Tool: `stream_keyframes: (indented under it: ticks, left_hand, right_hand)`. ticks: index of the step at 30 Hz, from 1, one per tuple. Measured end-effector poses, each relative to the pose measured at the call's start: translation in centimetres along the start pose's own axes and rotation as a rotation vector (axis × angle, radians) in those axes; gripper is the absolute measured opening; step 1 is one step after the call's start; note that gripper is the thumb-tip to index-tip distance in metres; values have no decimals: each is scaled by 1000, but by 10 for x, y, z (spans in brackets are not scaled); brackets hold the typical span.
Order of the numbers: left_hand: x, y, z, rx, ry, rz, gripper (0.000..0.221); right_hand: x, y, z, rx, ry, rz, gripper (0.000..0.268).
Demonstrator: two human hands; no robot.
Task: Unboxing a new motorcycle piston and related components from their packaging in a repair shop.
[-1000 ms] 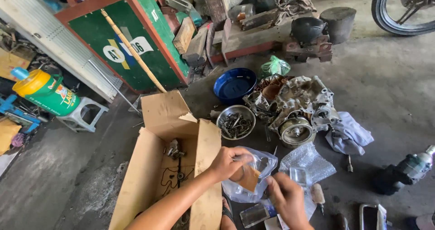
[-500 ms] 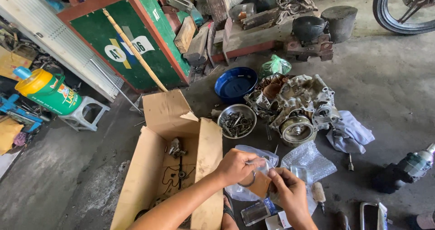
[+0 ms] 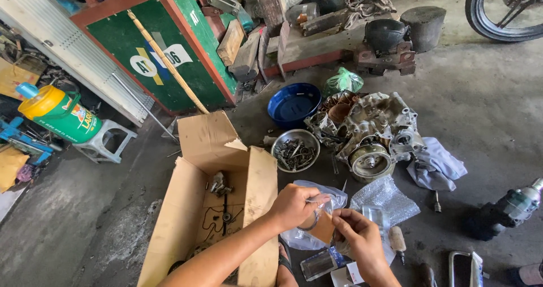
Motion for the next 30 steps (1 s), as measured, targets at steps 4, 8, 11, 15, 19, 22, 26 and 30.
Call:
stream_keyframes:
  ticks: [4,8,11,15,19,22,26,30]
  left_hand:
    - [3,0,0,64,109,96,16]
    - [-1,-1,0,99,170,145,18]
    - [-2,0,-4,51,90,79,18]
    - [-5,-1,-7,19,113,70,20]
    - [-11,-1,-7,-8,142,23,31]
    - [-15,-2,-7,-21,106,-14,32]
    - [-18,-3,-8,-57,9,-117,22]
    - [-19,-2,-9,-65,38,-165,16]
  right_hand:
    - [-2,-3,1,16,-45,-6,16]
    - [-10,-9,2,13,-61,-30,18]
    - [-22,-14,1,-63,100,144,28]
    - [-33,-15,-1,-142,190,281,37]
    - [-27,-8,-3,-180,276,342,18]
    - [-28,-7,-3,-199,286,409,16]
    - [-18,-3,-8,-206,239,310,16]
    - [-24,-8,-6,-128,104,181,13]
Point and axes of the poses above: each hand's wrist, its own y-axis away from the middle knuckle, its own z-axis out of the back of the hand, x = y × z, the point moved 1 cm from there along -y, towards the middle knuckle, and after that the axes turned 10 degrees about y, right-handed, at the moved point
